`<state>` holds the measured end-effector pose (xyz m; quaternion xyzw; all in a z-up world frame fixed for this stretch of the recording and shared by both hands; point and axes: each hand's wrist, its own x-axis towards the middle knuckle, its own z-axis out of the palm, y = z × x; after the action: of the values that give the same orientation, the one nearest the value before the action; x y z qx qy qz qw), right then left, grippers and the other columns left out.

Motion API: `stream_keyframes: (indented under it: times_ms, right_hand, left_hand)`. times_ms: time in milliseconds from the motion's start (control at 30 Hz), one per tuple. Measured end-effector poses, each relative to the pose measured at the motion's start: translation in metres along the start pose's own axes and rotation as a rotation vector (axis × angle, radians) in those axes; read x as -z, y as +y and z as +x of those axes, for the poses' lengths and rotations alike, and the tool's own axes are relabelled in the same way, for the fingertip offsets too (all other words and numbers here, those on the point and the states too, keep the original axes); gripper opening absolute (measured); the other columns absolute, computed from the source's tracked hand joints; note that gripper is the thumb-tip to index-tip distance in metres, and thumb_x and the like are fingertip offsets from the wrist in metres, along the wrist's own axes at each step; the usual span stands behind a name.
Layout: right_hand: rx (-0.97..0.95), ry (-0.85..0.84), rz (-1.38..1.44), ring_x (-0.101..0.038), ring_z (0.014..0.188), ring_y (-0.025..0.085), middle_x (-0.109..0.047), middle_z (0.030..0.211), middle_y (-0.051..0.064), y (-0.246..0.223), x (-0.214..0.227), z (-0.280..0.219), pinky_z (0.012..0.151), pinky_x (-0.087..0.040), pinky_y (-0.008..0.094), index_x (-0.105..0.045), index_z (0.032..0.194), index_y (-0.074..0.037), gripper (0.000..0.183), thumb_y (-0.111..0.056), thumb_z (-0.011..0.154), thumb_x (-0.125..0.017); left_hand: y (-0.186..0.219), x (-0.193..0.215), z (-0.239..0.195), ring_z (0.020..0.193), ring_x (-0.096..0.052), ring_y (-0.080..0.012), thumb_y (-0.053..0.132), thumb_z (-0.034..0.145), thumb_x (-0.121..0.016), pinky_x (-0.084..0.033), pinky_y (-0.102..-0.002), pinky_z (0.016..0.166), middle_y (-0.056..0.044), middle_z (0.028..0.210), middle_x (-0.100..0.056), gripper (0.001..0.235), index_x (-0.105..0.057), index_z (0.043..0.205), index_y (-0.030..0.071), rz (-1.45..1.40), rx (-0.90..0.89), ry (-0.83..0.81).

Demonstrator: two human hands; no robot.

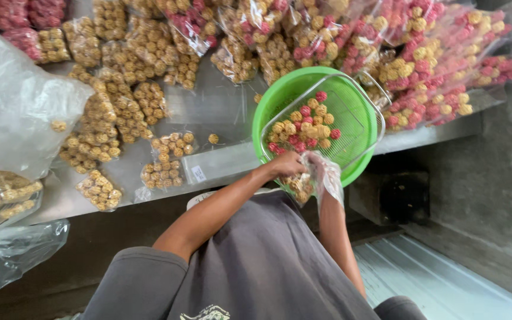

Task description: The person scoops small, round, colorful snack balls from a green strainer into clear plastic bags using gloved hands. They then place the filled bags onto a metal table alongside other pre-packaged items.

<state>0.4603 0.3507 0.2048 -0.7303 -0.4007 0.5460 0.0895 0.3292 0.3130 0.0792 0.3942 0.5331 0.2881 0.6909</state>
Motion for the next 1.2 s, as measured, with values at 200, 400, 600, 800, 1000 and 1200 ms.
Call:
stream_keyframes:
  times_ms: [200,400,600,800,1000,1200]
  right_hand:
    - [0.562,0.160,-0.097,-0.060,0.078,0.018,-0.068,0.092,0.009,0.009,0.016,0.033,0.068,-0.048,0.032,-0.077,0.104,-0.003,0.015,-0.013,0.098,-0.067]
    - [0.231,0.009,-0.011,-0.063,0.068,0.016,-0.073,0.083,0.011,-0.075,-0.064,-0.030,0.057,-0.053,0.030,-0.075,0.099,-0.002,0.022,-0.021,0.097,-0.064]
    - [0.848,-0.270,-0.690,-0.069,0.077,0.013,-0.073,0.095,0.008,-0.068,-0.177,0.015,0.064,-0.059,0.028,-0.069,0.112,-0.009,0.025,-0.025,0.095,-0.062]
    - [0.832,-0.105,-1.322,-0.071,0.083,0.014,-0.074,0.100,0.008,-0.064,-0.257,0.156,0.070,-0.059,0.029,-0.069,0.113,-0.008,0.025,-0.024,0.095,-0.062]
    - [1.090,-0.031,-1.469,-0.072,0.088,0.015,-0.076,0.106,0.008,-0.053,-0.275,0.169,0.076,-0.058,0.030,-0.068,0.113,-0.008,0.025,-0.022,0.095,-0.061]
    - [1.801,0.179,-1.766,-0.073,0.092,0.016,-0.076,0.110,0.008,-0.010,-0.281,0.125,0.081,-0.058,0.032,-0.068,0.115,-0.007,0.025,-0.021,0.094,-0.062]
  left_hand:
    - [0.034,0.050,-0.062,0.070,-0.069,-0.0158,0.028,0.085,-0.073,-0.056,-0.036,0.065,-0.009,0.083,-0.075,0.027,-0.077,0.097,0.004,-0.029,-0.036,0.105]
    - [0.006,0.200,-0.136,0.079,-0.069,-0.0162,0.039,0.089,-0.071,-0.054,-0.034,0.071,-0.005,0.089,-0.075,0.033,-0.077,0.100,0.008,-0.154,-0.052,0.827]
    - [-0.075,0.316,-0.152,0.101,-0.062,-0.0255,0.052,0.083,-0.081,-0.054,-0.041,0.080,-0.021,0.121,-0.061,0.087,-0.043,0.140,-0.003,-0.193,0.090,1.023]
    - [-0.154,0.322,-0.188,0.090,-0.070,-0.0232,0.046,0.082,-0.079,-0.057,-0.036,0.072,-0.012,0.106,-0.073,0.061,-0.065,0.122,0.002,-0.230,0.256,0.993]
    - [-0.196,0.306,-0.232,0.064,-0.064,-0.0149,0.021,0.089,-0.073,-0.050,-0.031,0.054,-0.005,0.078,-0.070,0.024,-0.070,0.105,0.003,-0.460,0.172,0.950]
    - [-0.141,0.414,-0.220,0.066,-0.069,-0.0069,0.027,0.097,-0.069,-0.055,-0.023,0.055,-0.002,0.082,-0.074,0.024,-0.071,0.106,0.005,-0.566,0.073,1.076]
